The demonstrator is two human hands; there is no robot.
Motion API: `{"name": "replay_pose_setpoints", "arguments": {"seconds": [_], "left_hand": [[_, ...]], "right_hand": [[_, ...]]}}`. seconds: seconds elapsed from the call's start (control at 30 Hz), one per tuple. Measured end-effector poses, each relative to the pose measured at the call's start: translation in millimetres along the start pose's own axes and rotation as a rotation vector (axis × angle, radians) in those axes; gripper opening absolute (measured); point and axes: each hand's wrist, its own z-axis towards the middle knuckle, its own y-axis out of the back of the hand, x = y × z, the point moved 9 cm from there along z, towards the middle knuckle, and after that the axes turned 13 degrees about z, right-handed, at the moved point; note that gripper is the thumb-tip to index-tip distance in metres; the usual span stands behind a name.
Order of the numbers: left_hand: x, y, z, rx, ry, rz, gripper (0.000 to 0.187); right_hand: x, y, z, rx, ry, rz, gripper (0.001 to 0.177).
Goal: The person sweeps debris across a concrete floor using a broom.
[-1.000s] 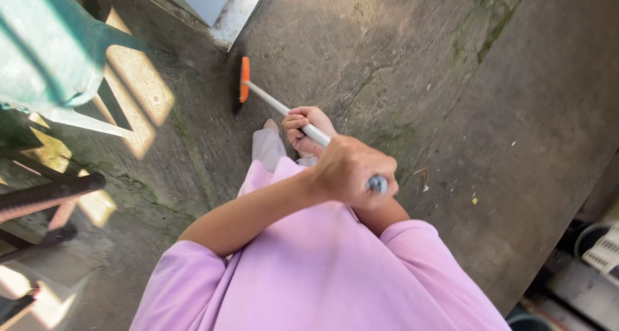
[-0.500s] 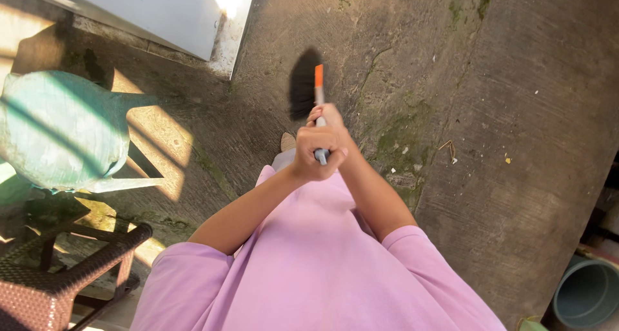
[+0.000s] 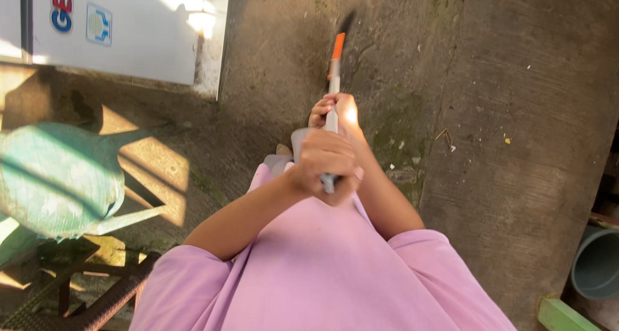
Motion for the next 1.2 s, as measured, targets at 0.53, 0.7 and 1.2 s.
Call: {"name": "replay_pose_setpoints", "arguments": {"seconds": [0.53, 0.7, 1.2], "left_hand": [[133.3, -82.7, 42.5, 0.128, 0.116, 0.313, 0.038], [162.0, -79.7, 55.4, 0.258, -0.035, 0.21, 0.034], [215.5, -6.6, 144.9, 0.347, 0.006, 0.06, 0.037]], "right_hand": [[34.6, 0.5, 126.5, 0.133, -0.506, 0.197, 0.018], [132.6, 13.8, 168.8, 0.175, -0.222, 0.289, 0.025], [176.4, -100.5, 130.2, 0.111, 0.318, 0.318, 0.023]]}}
